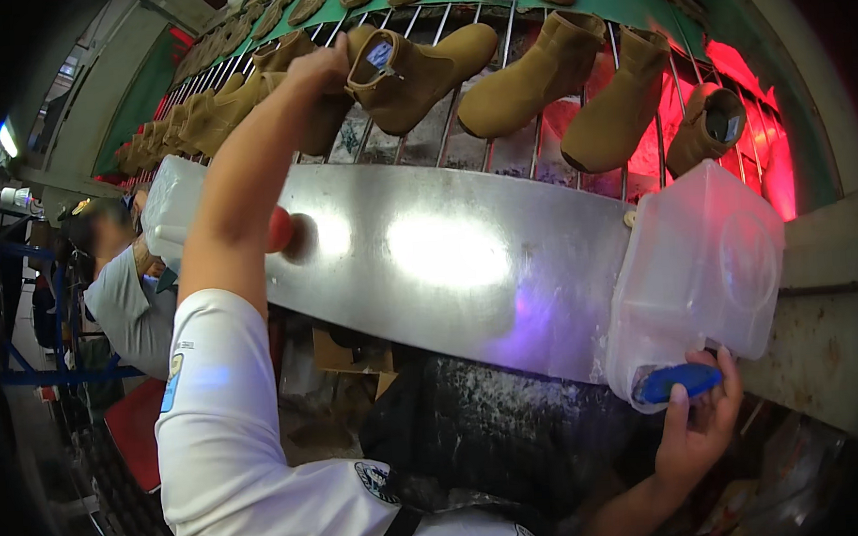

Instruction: The person repeatedly applies a white adhesive to the sole edge of a brown boot using a blue brush, dipping the brush into a plastic container between applications. The boot is rotated to cover different sections of the sole edge, then placed on a metal rack with other boots.

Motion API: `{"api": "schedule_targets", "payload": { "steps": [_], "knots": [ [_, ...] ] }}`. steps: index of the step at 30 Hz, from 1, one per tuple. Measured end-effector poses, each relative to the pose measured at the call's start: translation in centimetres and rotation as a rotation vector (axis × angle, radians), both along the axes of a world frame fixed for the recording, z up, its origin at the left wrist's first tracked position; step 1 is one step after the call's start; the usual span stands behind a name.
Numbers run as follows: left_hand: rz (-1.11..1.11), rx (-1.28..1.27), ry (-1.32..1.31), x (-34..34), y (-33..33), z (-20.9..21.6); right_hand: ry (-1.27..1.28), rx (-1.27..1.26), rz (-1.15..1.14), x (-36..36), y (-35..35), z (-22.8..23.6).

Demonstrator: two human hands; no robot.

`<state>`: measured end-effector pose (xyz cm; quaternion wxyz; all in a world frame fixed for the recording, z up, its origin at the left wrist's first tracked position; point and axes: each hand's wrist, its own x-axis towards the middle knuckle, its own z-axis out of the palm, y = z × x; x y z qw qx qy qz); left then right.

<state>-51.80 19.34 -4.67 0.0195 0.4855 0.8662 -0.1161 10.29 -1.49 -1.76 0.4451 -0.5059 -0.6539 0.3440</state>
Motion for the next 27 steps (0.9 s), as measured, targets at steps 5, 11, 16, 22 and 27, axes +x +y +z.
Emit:
{"api": "schedule_targets", "payload": {
  "steps": [5,11,16,22,27],
  "knots": [
    [-0.043,0.34,0.046,2.8,-2.2,6.4,-0.031,-0.063,0.187,2.4,0.1,0.2],
    [-0.3,0.773,0.109,7.6,-10.3,14.2,-0.415,0.042,0.291,1.3,1.7,2.9],
    [-0.72,1.001,-0.359,15.7,-16.2,12.0,0.077,-0.191,-0.039,2.3,1.0,0.8],
    [-0.899,0.929,-0.654,23.1,-20.5,3.3,-0.016,-0.124,-0.247,1.6,-0.3,-0.9],
    [-0.916,0.827,-0.919,26.0,-21.6,-0.5,0.082,-0.269,-0.149,1.5,-0.6,-0.6]
  ]
}}
